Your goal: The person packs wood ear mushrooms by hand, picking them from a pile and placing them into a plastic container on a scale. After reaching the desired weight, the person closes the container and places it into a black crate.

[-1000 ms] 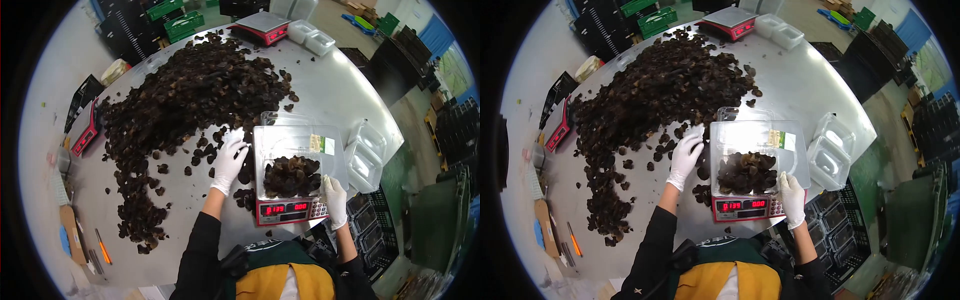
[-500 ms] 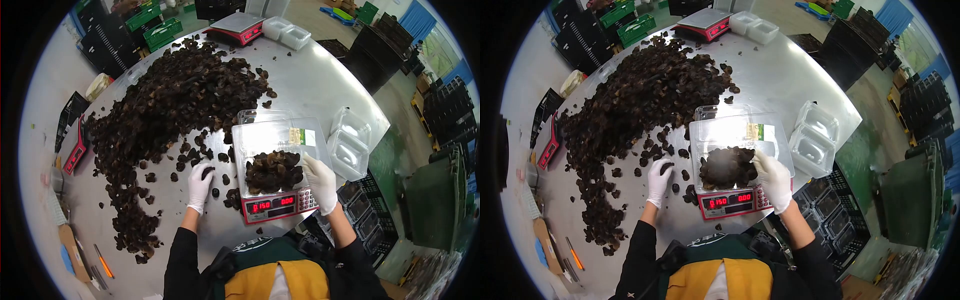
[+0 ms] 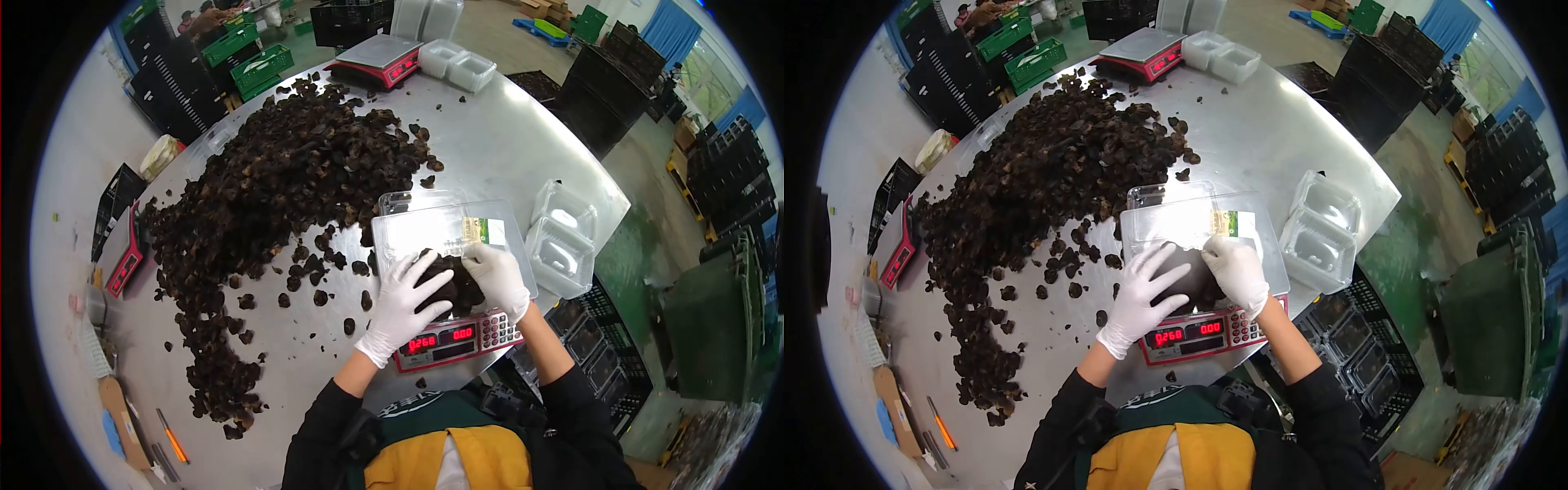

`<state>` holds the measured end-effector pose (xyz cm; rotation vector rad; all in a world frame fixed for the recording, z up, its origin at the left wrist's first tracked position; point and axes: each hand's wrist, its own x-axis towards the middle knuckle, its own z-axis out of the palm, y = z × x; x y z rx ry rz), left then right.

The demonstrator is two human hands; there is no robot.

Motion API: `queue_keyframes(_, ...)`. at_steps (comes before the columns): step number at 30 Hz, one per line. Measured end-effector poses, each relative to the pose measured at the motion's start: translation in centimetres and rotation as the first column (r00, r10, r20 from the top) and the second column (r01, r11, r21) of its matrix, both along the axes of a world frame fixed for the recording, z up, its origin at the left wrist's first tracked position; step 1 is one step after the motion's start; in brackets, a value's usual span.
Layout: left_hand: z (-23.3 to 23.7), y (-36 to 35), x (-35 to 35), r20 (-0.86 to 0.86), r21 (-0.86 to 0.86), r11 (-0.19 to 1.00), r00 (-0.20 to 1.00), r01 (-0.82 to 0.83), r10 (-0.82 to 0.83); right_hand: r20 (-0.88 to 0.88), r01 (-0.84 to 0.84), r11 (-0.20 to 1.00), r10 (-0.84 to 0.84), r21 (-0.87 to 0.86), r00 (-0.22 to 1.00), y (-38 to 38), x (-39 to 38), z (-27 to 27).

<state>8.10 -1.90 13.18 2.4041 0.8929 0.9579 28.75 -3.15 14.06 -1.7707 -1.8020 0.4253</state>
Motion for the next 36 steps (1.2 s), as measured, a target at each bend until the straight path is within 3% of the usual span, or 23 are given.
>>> queue_keyframes(3,-0.4,0.0,-0.5,0.16,-0.016,0.996,0.983,-0.085,0.086,-0.156,0.116,0.992,-0.121,-0.04,0.98,-0.6,0.7,1.3)
queue_keyframes(7,0.2,0.3,-0.8,0.232,-0.048,0.986,0.958,-0.162,0.169,-0.152,0.133,0.989,-0.142,-0.068,0.978,-0.9,0.8,1.5)
queue_keyframes(9,0.4,0.2,-0.7,0.279,-0.092,0.982,0.942,-0.167,0.187,0.027,-0.085,0.984,0.081,0.154,0.996,-0.2,0.2,0.3)
queue_keyframes(10,0.3,0.2,-0.6,0.278,-0.091,0.982,0.943,-0.165,0.184,0.027,-0.083,0.984,0.079,0.155,0.996,0.3,0.0,-0.6)
queue_keyframes(12,0.1,0.0,-0.5,0.258,-0.084,0.982,0.948,-0.168,0.184,0.202,-0.174,0.983,0.181,-0.051,0.963,1.4,-0.7,-1.8)
queue_keyframes(14,0.3,-0.1,-1.0,0.27,-0.101,0.976,0.939,-0.191,0.211,0.232,-0.18,0.981,0.194,-0.077,0.953,1.5,-0.7,-1.6)
queue_keyframes(17,0.3,0.1,-2.7,0.298,-0.163,0.953,0.909,-0.254,0.293,0.148,-0.083,0.997,0.082,0.003,0.986,0.4,-0.5,0.0)
queue_keyframes(20,-1.3,1.4,-4.7,0.291,-0.16,0.924,0.878,-0.348,0.381,0.005,0.042,0.969,-0.044,0.242,0.999,-1.8,1.4,1.2)
queue_keyframes(24,-0.8,2.8,-5.2,0.279,-0.227,0.906,0.867,-0.357,0.412,-0.203,0.283,0.953,-0.258,0.106,0.945,-5.0,4.1,1.0)
queue_keyframes(26,-1.2,3.9,-4.8,0.215,-0.339,0.875,0.878,-0.344,0.429,-0.27,0.357,0.933,-0.336,0.033,0.902,-6.8,5.5,-0.7)
queue_keyframes(27,-1.4,4.6,-4.4,0.212,-0.292,0.898,0.893,-0.329,0.397,-0.267,0.355,0.935,-0.337,0.019,0.903,-7.5,5.6,-1.5)
queue_keyframes(29,-2.0,6.6,-3.3,0.091,-0.33,0.874,0.91,-0.356,0.405,-0.289,0.521,0.848,-0.525,-0.097,0.8,-8.3,5.8,-2.7)
queue_keyframes(31,-2.7,8.7,-2.3,0.006,-0.316,0.869,0.915,-0.381,0.403,-0.342,0.518,0.844,-0.531,-0.139,0.775,-8.7,5.3,-2.8)
queue_keyframes(33,-2.5,10.0,-1.5,-0.066,-0.552,0.774,0.942,-0.309,0.329,-0.456,0.469,0.87,-0.484,-0.153,0.747,-8.8,4.5,-2.5)
queue_keyframes(34,-2.4,9.7,-1.4,-0.066,-0.551,0.776,0.943,-0.307,0.326,-0.457,0.472,0.868,-0.485,-0.152,0.746,-8.9,3.9,-2.2)
queue_keyframes(35,-2.2,9.4,-1.2,0.223,-0.646,0.751,0.908,-0.136,0.356,-0.494,0.445,0.889,-0.437,-0.108,0.752,-8.9,3.1,-1.7)
queue_keyframes(36,-1.6,8.8,-1.2,0.484,-0.681,0.73,0.784,0.058,0.389,-0.529,0.419,0.906,-0.386,-0.062,0.756,-8.9,2.7,-1.3)
